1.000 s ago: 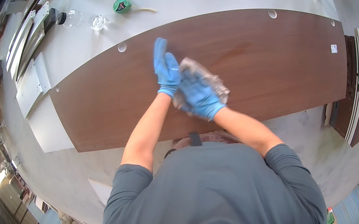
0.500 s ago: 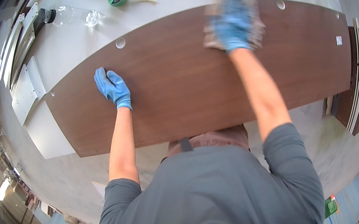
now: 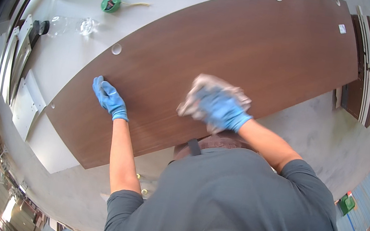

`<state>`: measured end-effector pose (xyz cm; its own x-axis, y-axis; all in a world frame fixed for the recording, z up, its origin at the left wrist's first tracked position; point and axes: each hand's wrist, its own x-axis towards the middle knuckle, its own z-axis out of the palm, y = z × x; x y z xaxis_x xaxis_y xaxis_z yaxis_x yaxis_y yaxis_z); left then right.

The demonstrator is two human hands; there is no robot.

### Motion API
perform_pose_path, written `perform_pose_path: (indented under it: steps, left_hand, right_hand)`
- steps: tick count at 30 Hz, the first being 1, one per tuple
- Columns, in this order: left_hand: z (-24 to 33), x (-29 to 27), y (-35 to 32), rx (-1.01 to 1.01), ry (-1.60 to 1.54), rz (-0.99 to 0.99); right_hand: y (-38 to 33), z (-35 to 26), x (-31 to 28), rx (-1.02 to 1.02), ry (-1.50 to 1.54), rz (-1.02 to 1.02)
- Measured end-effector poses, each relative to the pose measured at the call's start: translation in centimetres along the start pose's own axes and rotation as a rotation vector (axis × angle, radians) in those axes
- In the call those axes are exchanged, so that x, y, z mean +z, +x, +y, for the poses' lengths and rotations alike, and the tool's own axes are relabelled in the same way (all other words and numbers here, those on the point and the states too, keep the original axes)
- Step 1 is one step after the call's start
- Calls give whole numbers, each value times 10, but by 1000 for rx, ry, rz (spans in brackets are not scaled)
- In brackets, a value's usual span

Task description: The person wipes a large brown panel with a cloth, repeatedly cleaning its surface. They pour liquid from a bottle onto the cloth and continue wiping, then lift and reposition the panel before placing it on a rack.

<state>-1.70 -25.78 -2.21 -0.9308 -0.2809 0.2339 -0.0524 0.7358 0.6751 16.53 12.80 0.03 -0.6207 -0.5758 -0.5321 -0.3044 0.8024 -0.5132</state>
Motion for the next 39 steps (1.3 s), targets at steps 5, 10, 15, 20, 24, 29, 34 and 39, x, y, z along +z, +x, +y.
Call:
perform_pose_path:
  steps: [5, 10, 15, 20, 24, 29, 34, 39]
  left_hand:
    - [8, -3, 0, -25, -17, -21]
    - [3, 2, 1, 6, 69, -12]
    - [-4, 8, 9, 126, 208, -77]
    - [9, 16, 4, 212, 390, -3]
    - [53, 47, -29, 199, 597, 81]
    - [165, 128, -82, 409, 339, -47]
    - [284, 219, -138, 424, 182, -204]
    - [360, 288, -179, 442, 502, -273]
  right_hand:
    - [-133, 193, -31, 910, -399, 1026]
    - [-138, 189, -38, 1051, -358, 1000]
    - [-36, -30, 2, 250, -11, 614]
    - [-35, -17, 4, -179, 515, 747]
    - [-131, 93, -7, 362, 164, 814]
    - [-282, 267, -33, 657, 39, 1020]
    - [-351, 378, -40, 1106, -539, 1221]
    - [-261, 268, 18, 729, -162, 1016]
